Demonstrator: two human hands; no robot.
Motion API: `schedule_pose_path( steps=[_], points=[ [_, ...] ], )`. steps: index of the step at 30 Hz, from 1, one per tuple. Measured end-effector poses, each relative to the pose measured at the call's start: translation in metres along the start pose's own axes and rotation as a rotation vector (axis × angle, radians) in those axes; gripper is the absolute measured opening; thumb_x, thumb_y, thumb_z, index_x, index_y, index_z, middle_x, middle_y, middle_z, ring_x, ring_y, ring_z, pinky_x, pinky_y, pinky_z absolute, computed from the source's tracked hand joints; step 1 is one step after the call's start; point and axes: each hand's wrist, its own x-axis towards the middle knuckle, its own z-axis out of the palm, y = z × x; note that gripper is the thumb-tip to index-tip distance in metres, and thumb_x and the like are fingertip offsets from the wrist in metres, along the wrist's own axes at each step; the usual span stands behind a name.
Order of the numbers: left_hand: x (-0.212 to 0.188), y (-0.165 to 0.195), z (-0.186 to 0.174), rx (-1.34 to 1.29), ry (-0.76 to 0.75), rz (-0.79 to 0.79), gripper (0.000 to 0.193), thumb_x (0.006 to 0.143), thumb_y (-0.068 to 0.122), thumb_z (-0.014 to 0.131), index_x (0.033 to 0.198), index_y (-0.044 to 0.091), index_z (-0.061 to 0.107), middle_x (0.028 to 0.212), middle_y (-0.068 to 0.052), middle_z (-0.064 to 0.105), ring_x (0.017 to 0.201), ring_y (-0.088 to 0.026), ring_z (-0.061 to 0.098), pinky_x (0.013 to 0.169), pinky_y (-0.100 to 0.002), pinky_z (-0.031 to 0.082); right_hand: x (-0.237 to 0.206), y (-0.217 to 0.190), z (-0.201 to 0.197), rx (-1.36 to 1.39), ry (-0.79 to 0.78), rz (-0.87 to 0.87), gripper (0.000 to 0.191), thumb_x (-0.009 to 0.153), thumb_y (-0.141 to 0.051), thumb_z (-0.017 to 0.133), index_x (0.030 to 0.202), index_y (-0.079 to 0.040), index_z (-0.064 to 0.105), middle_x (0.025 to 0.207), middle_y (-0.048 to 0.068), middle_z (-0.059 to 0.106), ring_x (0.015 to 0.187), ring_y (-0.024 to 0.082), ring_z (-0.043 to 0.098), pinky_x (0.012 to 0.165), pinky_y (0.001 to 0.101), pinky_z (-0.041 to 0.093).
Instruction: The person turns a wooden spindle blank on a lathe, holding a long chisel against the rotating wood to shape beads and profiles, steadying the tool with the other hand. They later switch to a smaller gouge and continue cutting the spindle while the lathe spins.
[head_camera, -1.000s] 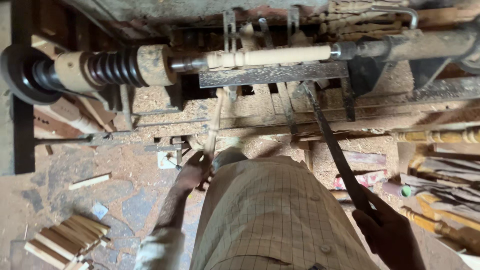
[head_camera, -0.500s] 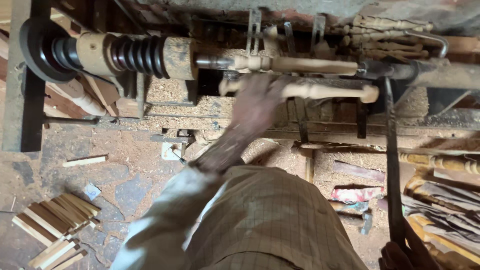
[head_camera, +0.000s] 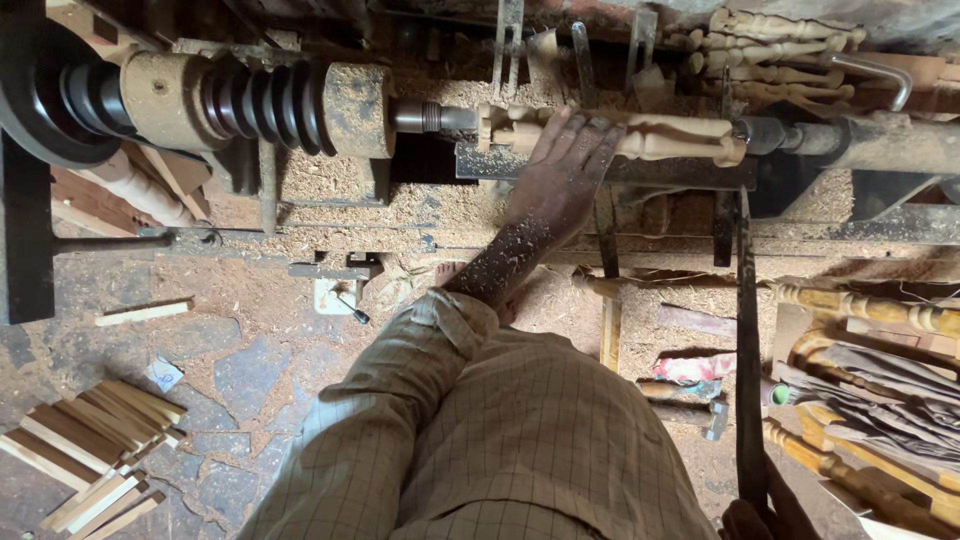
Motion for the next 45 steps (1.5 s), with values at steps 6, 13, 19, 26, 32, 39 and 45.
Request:
schedule_pose_path(
  steps=[6,13,19,26,32,39,45],
  points=[
    [0.007,-0.004,-0.008,0.012,-0.033,0.016,0.063,0.098,0.003,0.044,0.159,0.011,0.028,0.163,-0.014,0.038,0.152,-0.032,0.033,0.128,-0.052,0.007,-0.007,-0.021,0.013,-0.075,0.007,0.014,0.069,0.090,0.000,0.066,0.157,-0.005,0.051,0.091,0.008,0.074,0.065,0.008,0.059,0.059,0.0272,0.047],
    [0.007,-0.004,-0.004,-0.040,-0.026,-0.021,0.063,0.099,0.001,0.044,0.159,0.009,0.029,0.163,-0.015,0.040,0.153,-0.032,0.034,0.129,-0.051,0.007,-0.013,-0.029,0.028,-0.061,0.008,0.006,0.067,0.088,-0.002,0.067,0.154,-0.005,0.053,0.097,0.010,0.079,0.068,0.007,0.062,0.062,0.0266,0.049],
    [0.008,-0.006,0.000,-0.075,0.036,0.000,0.058,0.102,0.006,0.046,0.158,0.008,0.031,0.160,-0.017,0.043,0.152,-0.034,0.037,0.129,-0.052,0.008,-0.003,-0.042,0.036,-0.011,-0.009,0.075,0.071,0.088,0.000,0.069,0.157,-0.006,0.053,0.080,0.013,0.075,0.060,0.012,0.058,0.055,0.0305,0.047],
    [0.010,-0.007,0.009,-0.083,0.011,-0.017,0.055,0.106,0.009,0.045,0.159,0.009,0.031,0.161,-0.017,0.045,0.153,-0.033,0.038,0.132,-0.053,0.011,0.004,-0.054,0.041,-0.077,-0.015,0.128,0.072,0.087,0.004,0.067,0.156,-0.010,0.055,0.080,0.013,0.074,0.062,0.014,0.059,0.058,0.0326,0.049],
    [0.010,-0.007,0.007,-0.172,0.131,0.008,0.059,0.101,0.009,0.050,0.157,0.004,0.033,0.158,-0.022,0.044,0.148,-0.038,0.038,0.126,-0.054,0.015,0.007,-0.063,0.049,-0.197,-0.006,0.046,0.069,0.082,-0.005,0.071,0.149,-0.014,0.056,0.085,0.006,0.080,0.072,0.007,0.066,0.066,0.0259,0.053],
    [0.005,-0.006,0.002,-0.235,0.185,0.027,0.068,0.093,0.022,0.064,0.155,0.004,0.042,0.158,-0.022,0.048,0.147,-0.040,0.043,0.125,-0.053,0.026,-0.005,-0.098,0.070,-0.192,0.069,0.148,0.060,0.088,-0.015,0.077,0.146,-0.016,0.063,0.063,0.006,0.067,0.052,0.010,0.052,0.046,0.0304,0.044],
    [0.007,-0.007,0.008,-0.136,0.240,0.042,0.056,0.097,-0.003,0.059,0.151,0.005,0.047,0.150,-0.020,0.056,0.143,-0.038,0.050,0.126,-0.056,0.026,-0.012,-0.139,0.080,-0.056,0.046,0.223,0.058,0.087,-0.013,0.074,0.144,-0.017,0.063,0.059,0.001,0.059,0.043,0.009,0.045,0.038,0.0299,0.037]
  ],
)
